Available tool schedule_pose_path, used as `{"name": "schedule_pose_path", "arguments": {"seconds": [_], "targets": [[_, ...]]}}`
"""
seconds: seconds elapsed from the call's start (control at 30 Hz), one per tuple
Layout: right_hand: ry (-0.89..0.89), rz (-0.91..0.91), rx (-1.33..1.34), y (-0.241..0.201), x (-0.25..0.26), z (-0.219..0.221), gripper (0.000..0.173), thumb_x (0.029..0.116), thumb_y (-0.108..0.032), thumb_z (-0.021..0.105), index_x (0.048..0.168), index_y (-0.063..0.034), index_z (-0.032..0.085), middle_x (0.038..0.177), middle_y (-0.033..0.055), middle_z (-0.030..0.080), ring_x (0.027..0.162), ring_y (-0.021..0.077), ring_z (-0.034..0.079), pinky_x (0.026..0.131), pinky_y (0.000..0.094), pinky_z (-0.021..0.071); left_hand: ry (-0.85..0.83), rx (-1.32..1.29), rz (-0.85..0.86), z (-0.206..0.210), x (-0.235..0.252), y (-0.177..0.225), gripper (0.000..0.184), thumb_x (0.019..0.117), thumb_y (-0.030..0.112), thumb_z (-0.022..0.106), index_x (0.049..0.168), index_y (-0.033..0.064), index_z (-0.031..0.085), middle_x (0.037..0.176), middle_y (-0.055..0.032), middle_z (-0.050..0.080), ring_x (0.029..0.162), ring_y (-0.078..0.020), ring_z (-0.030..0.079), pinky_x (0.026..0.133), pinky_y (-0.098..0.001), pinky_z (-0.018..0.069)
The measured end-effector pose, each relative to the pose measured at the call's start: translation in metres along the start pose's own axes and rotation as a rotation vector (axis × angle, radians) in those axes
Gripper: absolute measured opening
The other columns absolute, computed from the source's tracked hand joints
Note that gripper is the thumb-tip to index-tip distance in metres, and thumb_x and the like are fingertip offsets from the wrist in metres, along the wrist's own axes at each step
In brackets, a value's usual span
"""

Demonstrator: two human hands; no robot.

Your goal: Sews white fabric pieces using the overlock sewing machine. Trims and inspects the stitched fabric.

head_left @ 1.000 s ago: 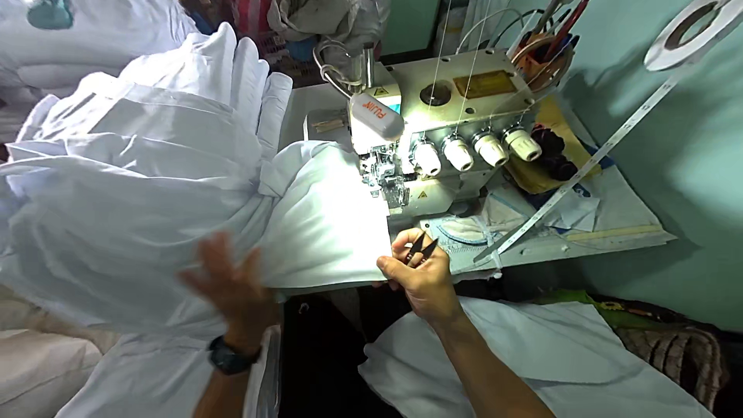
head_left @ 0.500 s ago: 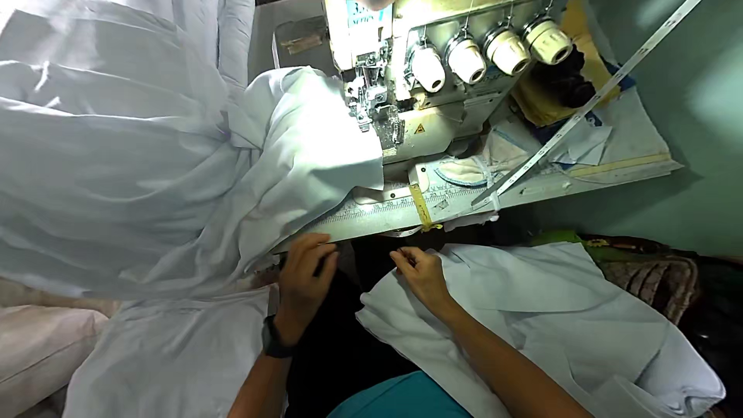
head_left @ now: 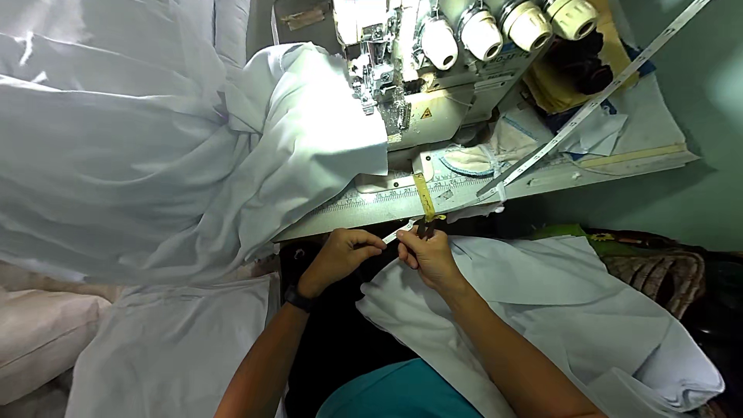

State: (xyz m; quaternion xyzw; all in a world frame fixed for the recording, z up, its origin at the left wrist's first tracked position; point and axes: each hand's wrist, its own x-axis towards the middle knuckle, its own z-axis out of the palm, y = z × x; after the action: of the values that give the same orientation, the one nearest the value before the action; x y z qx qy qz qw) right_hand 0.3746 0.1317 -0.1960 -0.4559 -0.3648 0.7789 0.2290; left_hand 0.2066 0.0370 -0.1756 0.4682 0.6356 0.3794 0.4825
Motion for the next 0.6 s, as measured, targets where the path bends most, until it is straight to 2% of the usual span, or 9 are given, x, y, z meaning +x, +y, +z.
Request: {"name": "schedule_pose_path", "arguments": {"seconds": [0.13, 0.2, 0.27, 0.33, 0.43, 0.5, 0.6], "targets": [[-0.067, -0.101, -0.166, 0.002, -0.005, -0.004, 0.023, 0.1004, -0.002, 0.056, 0.078, -0.0068, 0.060, 0.056, -0.0050, 0.062, 0.043, -0.0027, 0.047, 0.043, 0.0126, 0.0376, -0.159, -0.181, -0.062, -0.025, -0.002, 0.007, 0.020, 0.0972, 0.001, 0.059, 0.111, -0.0013, 0.074, 0.105, 0.0008, 0.075, 0.093, 0.0057, 0.065, 0.085, -0.0149, 0.0524], [-0.181, -0.169, -0.298, 0.006, -0.011, -0.009, 0.021, 0.1049, -0.015, 0.046, 0.094, -0.0067, 0.061, 0.062, -0.0128, 0.055, 0.052, -0.0064, 0.045, 0.051, 0.0112, 0.0374, -0.210, -0.188, -0.066, -0.034, -0.003, 0.010, 0.024, 0.0959, -0.001, 0.058, 0.115, -0.0013, 0.073, 0.108, 0.0009, 0.075, 0.091, 0.0059, 0.064, 0.083, -0.0146, 0.0525], [-0.298, -0.150, -0.392, 0.008, -0.020, -0.010, 0.028, 0.1073, -0.021, 0.034, 0.102, -0.0048, 0.056, 0.067, -0.0139, 0.048, 0.056, -0.0070, 0.041, 0.053, 0.0109, 0.0342, -0.250, -0.170, -0.054, -0.040, -0.001, 0.012, 0.028, 0.0945, -0.002, 0.059, 0.119, -0.0020, 0.070, 0.113, -0.0010, 0.074, 0.092, 0.0053, 0.065, 0.083, -0.0149, 0.0534], [-0.379, -0.044, -0.352, 0.008, -0.029, -0.008, 0.023, 0.1073, -0.020, 0.038, 0.101, -0.0061, 0.055, 0.070, -0.0114, 0.050, 0.056, -0.0055, 0.043, 0.053, 0.0114, 0.0356, -0.273, -0.144, -0.044, -0.043, 0.001, 0.015, 0.030, 0.0935, -0.003, 0.060, 0.121, -0.0023, 0.070, 0.117, -0.0031, 0.073, 0.094, 0.0045, 0.065, 0.084, -0.0152, 0.0538], [-0.377, 0.138, -0.103, 0.007, -0.036, -0.002, 0.014, 0.1025, -0.012, 0.048, 0.098, -0.0063, 0.059, 0.073, -0.0056, 0.061, 0.053, -0.0012, 0.052, 0.049, 0.0132, 0.0435, -0.299, -0.112, -0.027, -0.045, 0.005, 0.018, 0.029, 0.0929, -0.004, 0.060, 0.120, -0.0023, 0.070, 0.116, -0.0035, 0.072, 0.090, 0.0050, 0.064, 0.081, -0.0138, 0.0533], [-0.339, 0.184, -0.013, 0.005, -0.038, 0.003, 0.013, 0.1013, -0.008, 0.050, 0.096, -0.0038, 0.061, 0.075, -0.0015, 0.064, 0.051, 0.0009, 0.054, 0.048, 0.0146, 0.0459, -0.314, -0.098, -0.014, -0.044, 0.008, 0.019, 0.029, 0.0918, -0.004, 0.061, 0.119, -0.0026, 0.071, 0.112, -0.0032, 0.073, 0.086, 0.0048, 0.064, 0.078, -0.0133, 0.0532], [-0.304, 0.190, 0.031, 0.002, -0.037, 0.011, 0.014, 0.1010, -0.005, 0.051, 0.092, -0.0028, 0.061, 0.074, 0.0002, 0.065, 0.050, 0.0013, 0.053, 0.047, 0.0145, 0.0460, -0.342, -0.095, -0.010, -0.043, 0.011, 0.018, 0.028, 0.0915, -0.004, 0.061, 0.118, -0.0020, 0.071, 0.108, -0.0021, 0.073, 0.083, 0.0047, 0.063, 0.076, -0.0134, 0.0531]]}}
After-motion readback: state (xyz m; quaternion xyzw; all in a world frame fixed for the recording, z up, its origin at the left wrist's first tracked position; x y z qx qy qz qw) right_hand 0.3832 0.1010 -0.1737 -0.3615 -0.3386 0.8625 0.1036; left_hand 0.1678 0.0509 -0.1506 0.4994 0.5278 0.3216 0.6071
